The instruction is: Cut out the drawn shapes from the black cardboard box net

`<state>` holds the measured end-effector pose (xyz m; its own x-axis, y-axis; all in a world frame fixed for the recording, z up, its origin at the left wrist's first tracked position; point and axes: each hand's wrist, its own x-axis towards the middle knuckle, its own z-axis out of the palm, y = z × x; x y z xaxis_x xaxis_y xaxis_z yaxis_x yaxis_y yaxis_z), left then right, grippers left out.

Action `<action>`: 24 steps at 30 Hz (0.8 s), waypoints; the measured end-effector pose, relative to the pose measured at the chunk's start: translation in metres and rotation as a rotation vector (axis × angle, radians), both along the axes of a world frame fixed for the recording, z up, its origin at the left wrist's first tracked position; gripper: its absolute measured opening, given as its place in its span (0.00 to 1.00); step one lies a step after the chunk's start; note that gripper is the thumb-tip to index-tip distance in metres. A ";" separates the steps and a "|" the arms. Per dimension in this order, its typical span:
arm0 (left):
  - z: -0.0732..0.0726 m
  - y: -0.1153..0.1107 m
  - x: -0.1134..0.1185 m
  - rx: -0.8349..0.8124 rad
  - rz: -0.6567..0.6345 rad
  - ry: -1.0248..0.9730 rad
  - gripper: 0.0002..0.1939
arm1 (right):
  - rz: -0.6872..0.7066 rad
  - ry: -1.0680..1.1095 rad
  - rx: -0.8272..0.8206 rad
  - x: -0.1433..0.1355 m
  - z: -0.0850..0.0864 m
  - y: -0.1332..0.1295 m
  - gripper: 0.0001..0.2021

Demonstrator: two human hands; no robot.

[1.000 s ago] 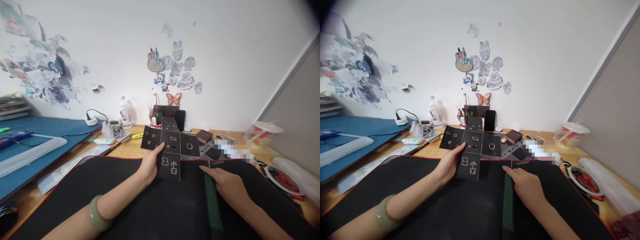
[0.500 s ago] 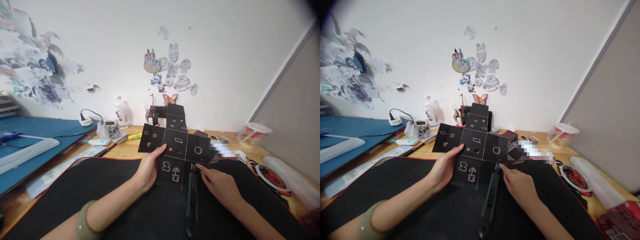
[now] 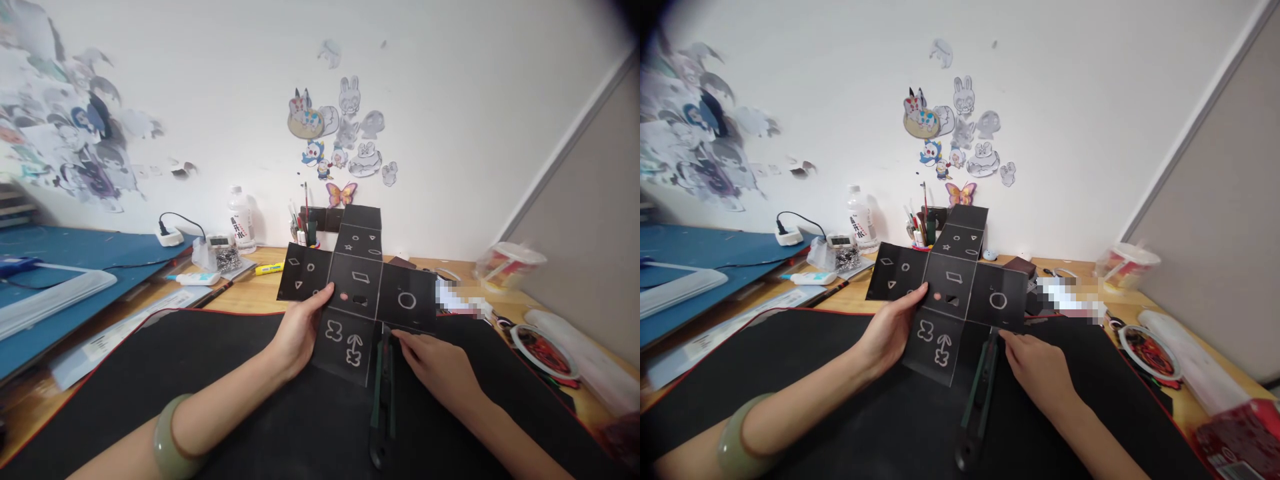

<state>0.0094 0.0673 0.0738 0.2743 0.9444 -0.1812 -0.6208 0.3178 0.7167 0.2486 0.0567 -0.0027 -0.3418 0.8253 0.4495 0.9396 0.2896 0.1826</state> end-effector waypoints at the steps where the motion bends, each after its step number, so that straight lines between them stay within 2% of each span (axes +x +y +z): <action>1: 0.000 0.000 0.000 0.004 0.001 -0.002 0.11 | 0.006 0.002 0.004 0.000 0.000 0.000 0.14; 7: -0.001 0.002 0.001 0.038 0.037 -0.008 0.13 | 0.110 -0.010 -0.012 0.000 0.005 -0.005 0.14; 12: -0.001 0.004 0.001 0.054 0.063 0.014 0.14 | 0.325 -0.156 -0.155 -0.008 0.022 -0.012 0.19; 16: -0.001 0.004 0.001 0.060 0.081 0.067 0.16 | 0.425 -0.261 -0.259 -0.019 0.034 -0.021 0.22; 21: -0.002 0.010 -0.003 0.087 0.057 0.179 0.12 | 0.424 -0.294 -0.260 -0.027 0.036 -0.029 0.22; 24: -0.005 0.016 -0.009 0.116 -0.010 0.250 0.12 | 0.386 -0.281 -0.214 -0.023 0.035 -0.026 0.16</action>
